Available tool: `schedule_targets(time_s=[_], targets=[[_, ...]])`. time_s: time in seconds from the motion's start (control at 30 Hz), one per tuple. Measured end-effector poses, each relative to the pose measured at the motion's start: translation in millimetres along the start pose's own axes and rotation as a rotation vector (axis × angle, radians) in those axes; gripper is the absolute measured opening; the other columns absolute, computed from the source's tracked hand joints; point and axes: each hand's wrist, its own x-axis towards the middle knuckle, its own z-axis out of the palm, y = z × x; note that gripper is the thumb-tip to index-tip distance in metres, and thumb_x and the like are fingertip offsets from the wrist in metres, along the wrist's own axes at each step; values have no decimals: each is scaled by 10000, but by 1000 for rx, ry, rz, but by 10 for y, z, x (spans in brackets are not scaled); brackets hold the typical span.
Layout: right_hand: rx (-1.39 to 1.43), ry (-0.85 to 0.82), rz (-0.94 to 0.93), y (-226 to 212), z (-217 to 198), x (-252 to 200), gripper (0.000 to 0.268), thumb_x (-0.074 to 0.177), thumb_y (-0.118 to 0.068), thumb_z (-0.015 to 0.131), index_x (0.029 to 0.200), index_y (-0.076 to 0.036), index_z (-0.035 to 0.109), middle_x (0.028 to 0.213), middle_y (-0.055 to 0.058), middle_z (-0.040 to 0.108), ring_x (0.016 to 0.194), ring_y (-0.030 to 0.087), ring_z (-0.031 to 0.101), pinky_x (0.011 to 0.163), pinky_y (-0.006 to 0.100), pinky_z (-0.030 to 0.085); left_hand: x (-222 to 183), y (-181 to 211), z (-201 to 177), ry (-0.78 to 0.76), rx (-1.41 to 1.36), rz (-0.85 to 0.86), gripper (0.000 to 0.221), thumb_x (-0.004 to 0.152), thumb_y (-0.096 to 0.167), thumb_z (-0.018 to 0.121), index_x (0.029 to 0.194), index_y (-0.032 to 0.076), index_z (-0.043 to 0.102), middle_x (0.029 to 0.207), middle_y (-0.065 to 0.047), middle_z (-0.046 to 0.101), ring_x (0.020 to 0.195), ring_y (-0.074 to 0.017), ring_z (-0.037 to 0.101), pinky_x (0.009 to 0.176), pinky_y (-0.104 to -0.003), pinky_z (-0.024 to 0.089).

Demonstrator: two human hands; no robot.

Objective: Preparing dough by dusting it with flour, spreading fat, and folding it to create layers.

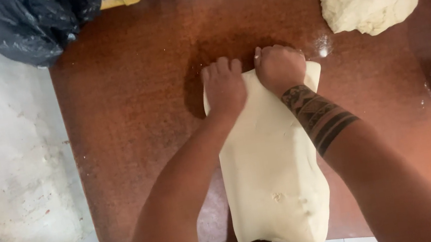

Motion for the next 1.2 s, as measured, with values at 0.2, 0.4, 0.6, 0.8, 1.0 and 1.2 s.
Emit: schedule_targets(time_s=[0.2, 0.4, 0.6, 0.8, 1.0, 1.2], targets=[[365, -353, 138, 182, 46, -47, 355, 1025, -443, 540, 1010, -154, 745, 899, 116, 732, 878, 417, 715, 703, 586, 558, 22, 235, -174, -154, -72, -27, 384, 1033, 414, 419, 869, 162, 658, 857, -42, 586, 935, -270, 591, 902, -482, 412], [149, 11, 176, 521, -370, -232, 345, 1080, -473, 630, 1014, -150, 731, 906, 79, 657, 897, 315, 689, 660, 505, 603, 81, 160, 33, -124, -35, 1, 388, 983, 448, 461, 803, 204, 704, 807, -17, 616, 937, -227, 590, 927, -480, 402], [76, -117, 78, 300, -257, -367, 536, 1127, -584, 445, 886, -158, 663, 757, 68, 617, 722, 341, 705, 569, 504, 583, -22, 153, 132, -97, -59, -5, 345, 941, 435, 485, 760, 219, 684, 774, -3, 593, 910, -220, 582, 896, -467, 401], [81, -76, 43, 367, -103, -248, 496, 1117, -549, 429, 820, -221, 652, 673, 30, 622, 644, 311, 724, 523, 471, 570, -50, 178, 33, 54, -140, -11, 238, 914, 446, 545, 893, 214, 595, 933, 3, 549, 979, -222, 582, 911, -449, 435], [127, 110, -10, 391, -121, -277, 368, 1055, -473, 559, 881, -158, 633, 769, 67, 600, 730, 323, 693, 593, 452, 552, -801, 113, -524, 67, -62, 104, 465, 1060, 520, 434, 1361, 175, 517, 1490, -131, 425, 1436, -358, 413, 1150, -591, 323], [551, 15, 216, 325, -253, -323, 314, 1081, -348, 582, 966, -61, 633, 890, 178, 655, 861, 408, 631, 661, 558, 482, -945, 72, -610, -75, 26, 148, 712, 1007, 635, 480, 1567, 197, 446, 1654, -144, 336, 1565, -374, 288, 1211, -663, 277]])
